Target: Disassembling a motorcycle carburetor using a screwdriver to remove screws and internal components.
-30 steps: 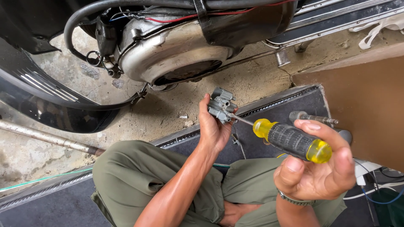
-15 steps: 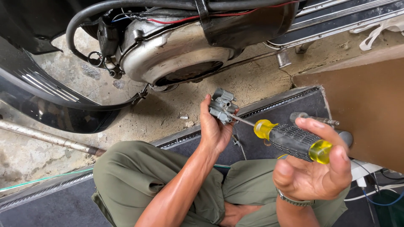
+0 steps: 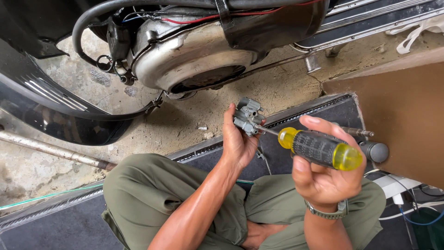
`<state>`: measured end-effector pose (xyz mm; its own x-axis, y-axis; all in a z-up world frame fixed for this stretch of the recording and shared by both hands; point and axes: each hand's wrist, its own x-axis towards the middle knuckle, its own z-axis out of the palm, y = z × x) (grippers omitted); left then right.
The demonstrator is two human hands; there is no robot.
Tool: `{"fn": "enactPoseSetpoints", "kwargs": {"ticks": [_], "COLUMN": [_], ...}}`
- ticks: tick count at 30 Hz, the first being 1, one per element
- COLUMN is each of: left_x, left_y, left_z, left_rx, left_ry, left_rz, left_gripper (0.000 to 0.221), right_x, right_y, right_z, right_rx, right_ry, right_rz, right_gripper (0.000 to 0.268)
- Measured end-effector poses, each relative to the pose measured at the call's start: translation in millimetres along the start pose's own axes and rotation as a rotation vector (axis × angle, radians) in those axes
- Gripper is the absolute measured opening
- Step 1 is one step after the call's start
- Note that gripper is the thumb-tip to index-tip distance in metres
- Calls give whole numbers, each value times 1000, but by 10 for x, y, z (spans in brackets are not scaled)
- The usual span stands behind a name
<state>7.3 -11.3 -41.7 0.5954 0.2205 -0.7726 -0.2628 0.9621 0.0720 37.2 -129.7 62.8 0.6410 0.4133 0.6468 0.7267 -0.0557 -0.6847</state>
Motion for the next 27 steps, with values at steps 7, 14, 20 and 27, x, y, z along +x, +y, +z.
{"fn": "enactPoseSetpoints", "kwargs": {"ticks": [7, 14, 20, 27], "left_x": [59, -45, -318, -623], "left_y": [-49, -109, -117, -206], "left_z": [-61, -101, -79, -4], "left_rx": [50, 3, 3, -8], "left_ry": [2, 4, 46, -31], "left_rz": [-15, -31, -59, -81], "left_gripper": [42, 47, 42, 59], "right_x": [140, 25, 146, 67], "right_y": [-19, 71, -116, -333], "right_z": [49, 15, -43, -153], "right_rx": [132, 435, 255, 430], "right_ry": [-203, -328, -341, -194], "right_rz": [111, 302, 192, 277], "right_gripper": [52, 48, 28, 18]}}
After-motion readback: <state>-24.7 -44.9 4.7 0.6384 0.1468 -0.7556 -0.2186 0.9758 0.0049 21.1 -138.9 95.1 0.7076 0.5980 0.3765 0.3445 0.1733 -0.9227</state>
